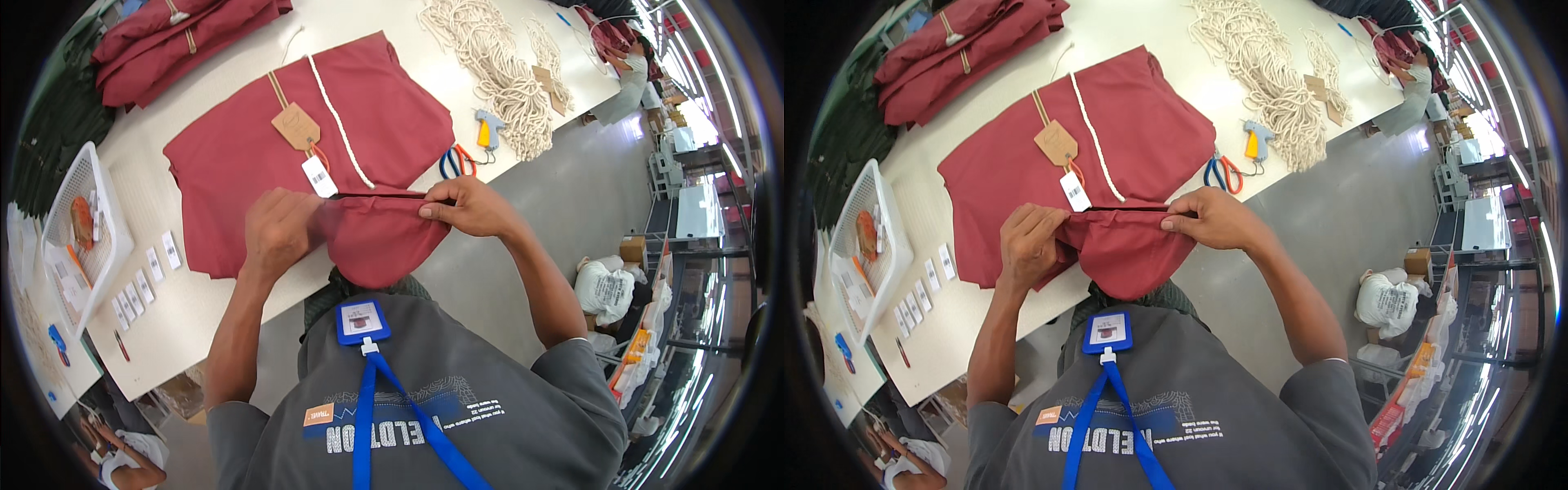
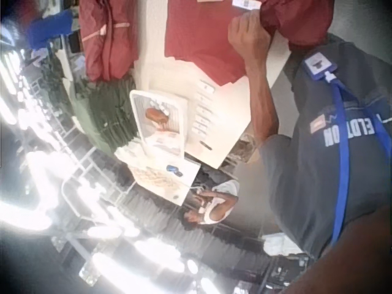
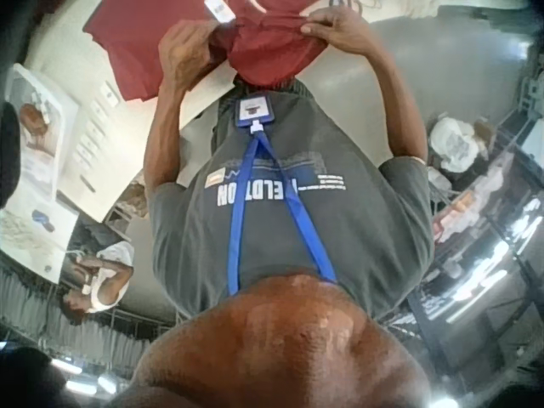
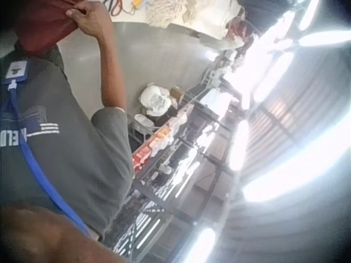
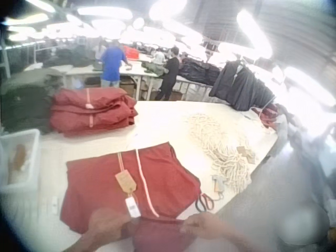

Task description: The person attaches a tag to a maroon garment using a string and a hot glue gun, then threads a white drawstring through the garment's hem using a metal needle. The person works at a table with stacks of similar garments and tools.

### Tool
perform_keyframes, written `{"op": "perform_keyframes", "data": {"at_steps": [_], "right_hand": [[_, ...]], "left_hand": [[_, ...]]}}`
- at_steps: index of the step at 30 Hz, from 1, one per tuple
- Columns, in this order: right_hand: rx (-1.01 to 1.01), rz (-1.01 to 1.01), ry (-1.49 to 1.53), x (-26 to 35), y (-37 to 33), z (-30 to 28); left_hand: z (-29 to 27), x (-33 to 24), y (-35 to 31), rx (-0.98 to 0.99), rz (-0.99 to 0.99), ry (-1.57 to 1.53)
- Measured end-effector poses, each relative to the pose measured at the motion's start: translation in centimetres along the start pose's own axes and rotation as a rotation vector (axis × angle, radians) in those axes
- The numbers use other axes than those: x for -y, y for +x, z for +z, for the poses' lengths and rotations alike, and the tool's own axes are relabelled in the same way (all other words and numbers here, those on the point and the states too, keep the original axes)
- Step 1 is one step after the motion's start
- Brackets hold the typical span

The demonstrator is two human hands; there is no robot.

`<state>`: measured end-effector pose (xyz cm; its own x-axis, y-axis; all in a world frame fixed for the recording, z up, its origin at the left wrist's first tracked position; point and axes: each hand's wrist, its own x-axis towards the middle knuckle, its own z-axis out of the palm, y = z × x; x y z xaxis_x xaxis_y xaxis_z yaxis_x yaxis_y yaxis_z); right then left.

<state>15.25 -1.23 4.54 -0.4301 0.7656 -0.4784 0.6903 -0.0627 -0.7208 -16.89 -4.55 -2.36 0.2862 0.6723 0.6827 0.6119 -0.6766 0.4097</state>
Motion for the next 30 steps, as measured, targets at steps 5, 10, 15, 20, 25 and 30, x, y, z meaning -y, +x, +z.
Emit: {"op": "perform_keyframes", "data": {"at_steps": [5, 10, 15, 20, 25, 30], "right_hand": [[-0.119, -0.314, -0.327, -0.3, -0.5, -0.4], [-0.146, -0.489, -0.25, 0.0, 0.1, -0.1], [-0.329, -0.889, -0.122, 3.1, 2.6, 3.2], [-0.337, -0.806, -0.004, 8.4, 2.9, 6.5], [-0.482, -0.708, -0.092, 7.0, 2.8, 5.4], [-0.618, -0.646, 0.08, 5.1, 4.8, 4.5]], "left_hand": [[-0.3, 0.8, -1.6, 0.014, -0.088, -0.032], [-1.2, 1.1, -2.2, 0.107, -0.345, -0.14], [-4.0, -1.2, 1.9, 0.39, -0.395, -0.322], [-5.3, -3.6, 5.1, 0.415, -0.325, -0.346], [-7.9, -2.9, 6.5, 0.524, -0.16, -0.362], [-11.4, -3.6, 7.3, 0.692, -0.42, -0.543]]}}
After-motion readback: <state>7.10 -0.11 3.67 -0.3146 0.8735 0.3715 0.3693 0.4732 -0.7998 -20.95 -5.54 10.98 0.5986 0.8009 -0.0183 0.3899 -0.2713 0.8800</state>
